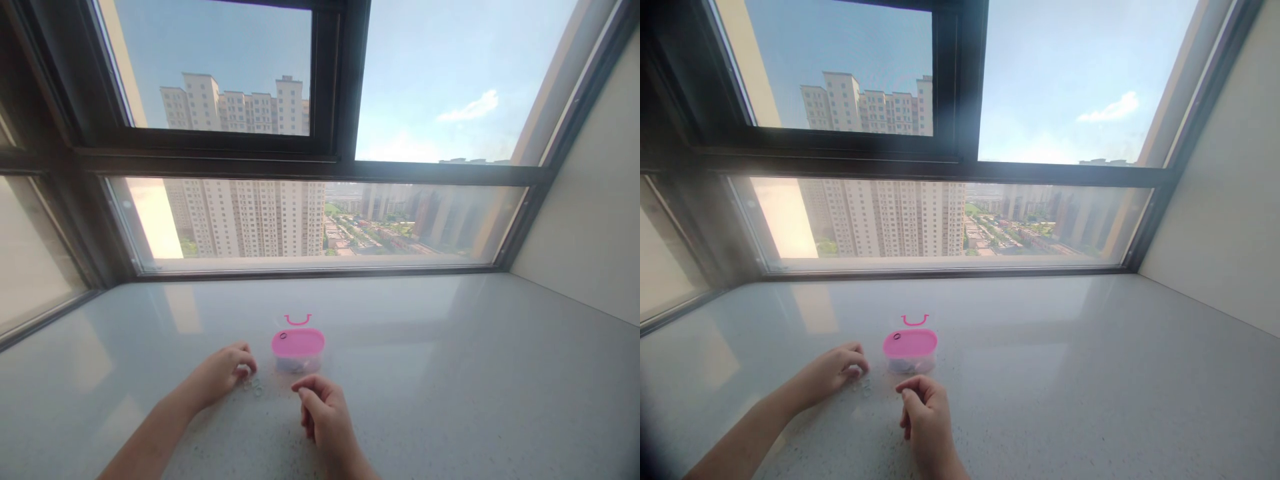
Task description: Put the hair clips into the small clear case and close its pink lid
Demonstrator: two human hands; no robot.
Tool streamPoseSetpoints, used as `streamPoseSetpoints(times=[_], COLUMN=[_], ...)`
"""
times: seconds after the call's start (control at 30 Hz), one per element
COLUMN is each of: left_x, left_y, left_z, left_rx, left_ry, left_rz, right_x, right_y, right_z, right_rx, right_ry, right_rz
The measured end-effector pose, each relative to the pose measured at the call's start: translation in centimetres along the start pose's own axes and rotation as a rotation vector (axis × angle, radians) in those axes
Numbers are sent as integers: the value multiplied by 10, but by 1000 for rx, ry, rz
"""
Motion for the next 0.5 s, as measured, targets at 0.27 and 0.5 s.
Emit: streamPoseSetpoints(times=[0.27,0.5], left_x=[2,8], left_y=[-1,-3], left_z=[-5,-4], left_rx=[14,21], left_ry=[-60,-65], left_rz=[-6,-86], right_x=[3,5], right_y=[-1,-2], right_z=[0,0], right_rx=[6,5], right_ry=[-1,1], right_rz=[-6,5])
Point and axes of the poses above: each hand's wrist, its own y-axis towards the middle knuckle, its own z-axis out of the palm, x = y × z, the point moved 4 cm from there along y, towards the middle knuckle, and after that the axes turned 10 degrees about z, right-handed, at the moved point
